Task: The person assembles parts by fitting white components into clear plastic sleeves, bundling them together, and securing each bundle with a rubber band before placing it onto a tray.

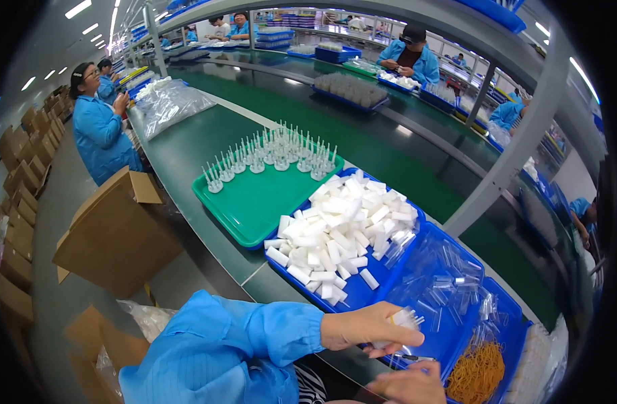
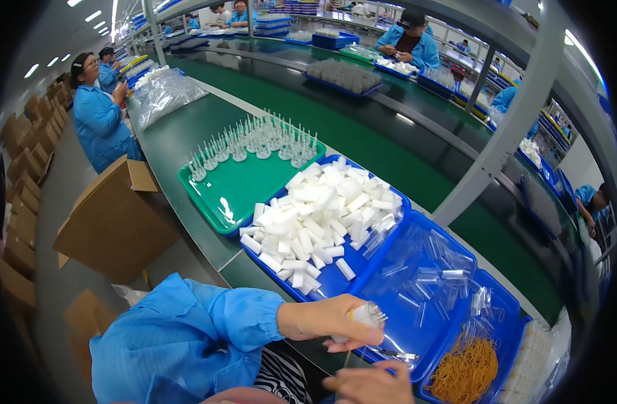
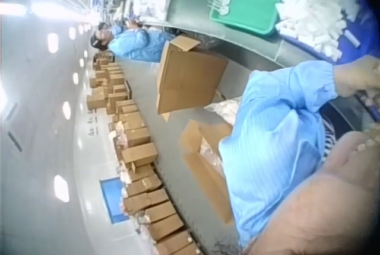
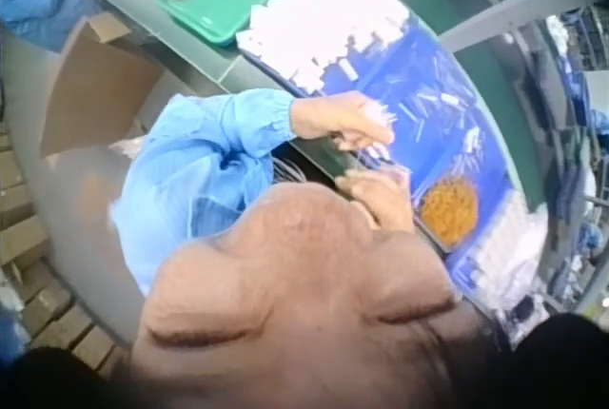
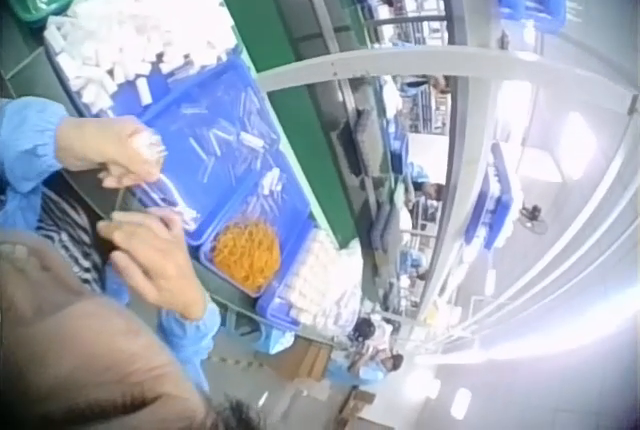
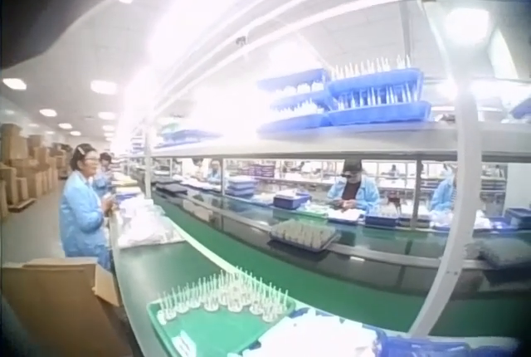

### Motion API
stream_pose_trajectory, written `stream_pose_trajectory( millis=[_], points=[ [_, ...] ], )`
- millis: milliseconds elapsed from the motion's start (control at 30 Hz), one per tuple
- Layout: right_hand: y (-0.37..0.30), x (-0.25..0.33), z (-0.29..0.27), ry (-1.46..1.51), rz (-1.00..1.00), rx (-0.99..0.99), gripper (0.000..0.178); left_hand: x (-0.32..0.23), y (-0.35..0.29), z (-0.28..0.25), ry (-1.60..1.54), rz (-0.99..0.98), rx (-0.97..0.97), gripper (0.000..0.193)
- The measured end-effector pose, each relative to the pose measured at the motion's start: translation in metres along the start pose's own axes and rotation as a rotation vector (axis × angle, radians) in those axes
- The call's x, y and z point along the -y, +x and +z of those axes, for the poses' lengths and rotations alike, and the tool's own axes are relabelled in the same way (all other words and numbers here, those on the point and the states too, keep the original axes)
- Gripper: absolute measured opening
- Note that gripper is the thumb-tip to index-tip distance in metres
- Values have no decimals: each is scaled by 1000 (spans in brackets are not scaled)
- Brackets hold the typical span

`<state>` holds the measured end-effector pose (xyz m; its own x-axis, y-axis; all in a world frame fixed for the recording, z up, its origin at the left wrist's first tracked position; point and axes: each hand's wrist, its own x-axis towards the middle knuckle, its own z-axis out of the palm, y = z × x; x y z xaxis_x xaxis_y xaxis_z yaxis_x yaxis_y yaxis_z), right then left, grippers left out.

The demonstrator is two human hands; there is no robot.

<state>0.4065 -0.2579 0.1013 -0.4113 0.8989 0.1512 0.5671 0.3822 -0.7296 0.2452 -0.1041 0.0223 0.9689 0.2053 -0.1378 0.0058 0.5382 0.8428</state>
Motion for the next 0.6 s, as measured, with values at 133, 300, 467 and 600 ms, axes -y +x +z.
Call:
stream_pose_trajectory(
  millis=[133,300,467,600],
  points=[
    [-5,-28,16,-37,-313,-151,45,35,-2,31,-510,-277,113,32],
    [-24,-70,62,286,-52,-701,63,33,-11,36,-529,-111,-201,29],
    [-8,-75,84,1105,10,-916,81,32,3,41,538,850,-522,44],
    [-18,-55,64,230,79,-715,86,18,-15,21,1076,785,-320,83]
  ],
)
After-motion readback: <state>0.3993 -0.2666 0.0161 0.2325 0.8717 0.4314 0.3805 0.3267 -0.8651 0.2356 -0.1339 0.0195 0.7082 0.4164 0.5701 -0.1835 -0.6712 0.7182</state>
